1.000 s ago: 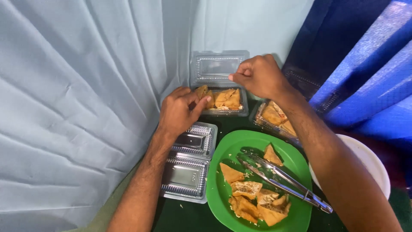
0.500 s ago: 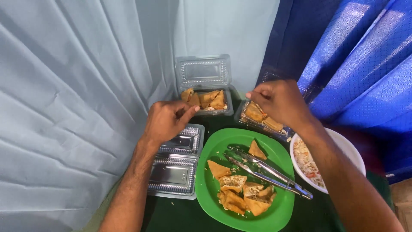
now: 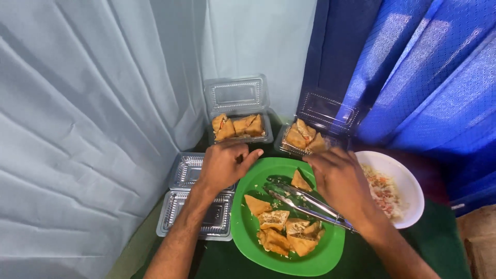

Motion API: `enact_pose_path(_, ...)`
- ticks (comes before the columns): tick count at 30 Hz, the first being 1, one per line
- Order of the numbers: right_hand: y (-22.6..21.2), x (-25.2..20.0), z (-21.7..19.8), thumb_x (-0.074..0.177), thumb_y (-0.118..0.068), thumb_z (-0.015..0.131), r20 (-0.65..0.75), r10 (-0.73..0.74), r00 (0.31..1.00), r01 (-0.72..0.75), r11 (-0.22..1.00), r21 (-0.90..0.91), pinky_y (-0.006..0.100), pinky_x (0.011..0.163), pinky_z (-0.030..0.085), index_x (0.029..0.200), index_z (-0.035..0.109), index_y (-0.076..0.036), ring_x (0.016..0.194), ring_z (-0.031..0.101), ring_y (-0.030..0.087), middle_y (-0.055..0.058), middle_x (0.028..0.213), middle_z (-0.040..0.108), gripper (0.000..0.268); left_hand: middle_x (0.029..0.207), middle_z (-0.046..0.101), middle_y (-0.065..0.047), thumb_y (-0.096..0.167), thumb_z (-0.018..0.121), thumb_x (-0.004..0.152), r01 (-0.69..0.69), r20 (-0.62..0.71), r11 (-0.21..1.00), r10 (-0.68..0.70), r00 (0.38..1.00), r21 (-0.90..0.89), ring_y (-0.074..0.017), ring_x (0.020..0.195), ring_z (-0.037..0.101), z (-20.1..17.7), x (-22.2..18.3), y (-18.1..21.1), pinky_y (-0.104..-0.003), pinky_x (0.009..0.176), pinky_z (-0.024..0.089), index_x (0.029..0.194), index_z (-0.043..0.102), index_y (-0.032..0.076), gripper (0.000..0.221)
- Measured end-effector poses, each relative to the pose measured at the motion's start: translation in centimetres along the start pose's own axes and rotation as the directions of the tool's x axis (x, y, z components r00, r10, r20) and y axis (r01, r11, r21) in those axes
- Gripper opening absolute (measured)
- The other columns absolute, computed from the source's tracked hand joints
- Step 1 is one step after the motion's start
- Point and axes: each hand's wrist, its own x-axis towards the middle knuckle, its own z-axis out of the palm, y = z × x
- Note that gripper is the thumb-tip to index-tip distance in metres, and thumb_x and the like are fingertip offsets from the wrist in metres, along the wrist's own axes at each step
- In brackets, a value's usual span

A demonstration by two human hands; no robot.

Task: Filling fried tofu pockets with a vegetable salad mixture using tongs

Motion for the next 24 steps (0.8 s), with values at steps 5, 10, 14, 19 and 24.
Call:
enact_pose_path(5,-1.2,-3.4,-0.4,0.088,-0.013,0.070,0.028,-0.026,0.999,0.028,0.996,-0.086,0.039,0.074,0.046,0.108,0.076,-0.020,0.083,0.066,0.022,0.000,0.086,0.076,0.022,0.080,0.070,-0.006,0.023,0.078,0.092,-0.098,0.019,0.993,0.100,0.995,-0.061,-0.0255,0.078,0.072,-0.1,0.6,2.0,-0.038,0.071,0.059,0.089,0.073,0.013,0.012)
enact_pose_path(10,-3.3,-5.3,-1.4,0.077,0.006,0.071,0.072,-0.038,0.997,0.046,0.992,-0.114,0.037,0.077,0.039,0.122,0.070,-0.014,0.089,0.062,0.022,0.000,0.098,0.078,0.049,0.065,0.070,0.002,0.035,0.073,0.096,-0.108,0.042,0.994,0.109,0.993,-0.015,-0.0140,0.053,0.061,1.5,-0.1,2.0,-0.034,0.049,0.046,0.086,0.077,0.014,0.024)
enact_pose_path(14,-4.3,-5.6,-1.8,0.092,-0.006,0.069,-0.075,-0.120,0.990,0.108,0.982,-0.155,0.036,0.076,0.037,0.109,0.071,-0.014,0.085,0.060,0.021,-0.003,0.089,0.071,0.019,0.062,0.045,0.000,0.031,0.071,0.099,-0.203,-0.085,0.978,0.206,0.975,0.041,-0.0158,0.060,0.047,1.8,-0.8,1.4,-0.034,0.052,0.039,0.065,0.050,0.009,0.046)
enact_pose_path(19,-4.2,-6.6,-1.3,0.091,0.002,0.062,-0.046,-0.099,0.994,0.088,0.976,-0.201,0.036,0.073,0.035,0.118,0.068,-0.012,0.088,0.059,0.021,-0.001,0.100,0.075,0.031,0.090,0.069,-0.006,0.013,0.071,0.098,-0.245,-0.044,0.965,0.242,0.969,-0.096,-0.0235,0.086,0.062,1.5,-1.4,0.7,-0.038,0.077,0.053,0.106,0.074,0.006,0.011)
enact_pose_path(24,-3.8,-7.1,-1.1,0.095,-0.007,0.063,-0.035,-0.109,0.993,0.099,0.972,-0.212,0.038,0.078,0.036,0.118,0.071,-0.011,0.094,0.060,0.023,0.002,0.108,0.075,0.024,0.052,0.054,0.003,0.029,0.071,0.100,-0.289,-0.043,0.955,0.292,0.955,0.074,-0.0139,0.055,0.043,1.8,-2.0,1.2,-0.033,0.059,0.040,0.057,0.055,0.011,0.050)
